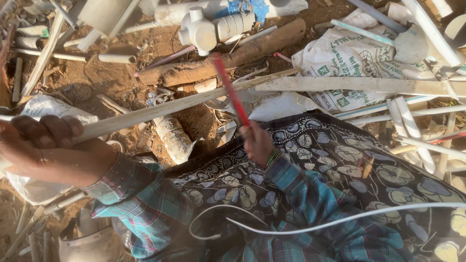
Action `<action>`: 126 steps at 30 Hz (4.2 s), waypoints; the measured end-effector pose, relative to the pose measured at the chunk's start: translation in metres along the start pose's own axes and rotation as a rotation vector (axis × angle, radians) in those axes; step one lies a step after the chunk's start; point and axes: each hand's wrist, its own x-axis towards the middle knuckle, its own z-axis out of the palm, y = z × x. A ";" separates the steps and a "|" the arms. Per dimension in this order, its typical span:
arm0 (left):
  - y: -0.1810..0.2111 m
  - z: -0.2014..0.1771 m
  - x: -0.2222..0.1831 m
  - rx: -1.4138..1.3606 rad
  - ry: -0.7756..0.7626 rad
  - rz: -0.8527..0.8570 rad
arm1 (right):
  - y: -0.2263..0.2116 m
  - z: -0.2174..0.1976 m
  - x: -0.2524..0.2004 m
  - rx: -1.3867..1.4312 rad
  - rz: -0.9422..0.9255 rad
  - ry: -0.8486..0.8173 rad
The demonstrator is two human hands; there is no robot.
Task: The person uses a red hacksaw blade to cut through a white PVC pipe while sitting on the ground surrounded by various plastic pipes and fittings.
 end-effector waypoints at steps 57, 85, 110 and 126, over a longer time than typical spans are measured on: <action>-0.029 0.028 -0.008 0.004 0.118 0.160 | -0.047 -0.011 -0.018 -0.097 0.059 0.024; 0.005 0.061 -0.034 0.027 0.058 0.079 | -0.036 -0.035 -0.021 -0.065 0.210 0.120; -0.007 0.065 -0.028 -0.107 0.134 0.174 | -0.013 -0.050 -0.018 -0.119 0.372 0.180; -0.014 0.027 -0.010 -0.415 -0.359 0.036 | -0.012 -0.077 -0.013 0.005 0.426 0.234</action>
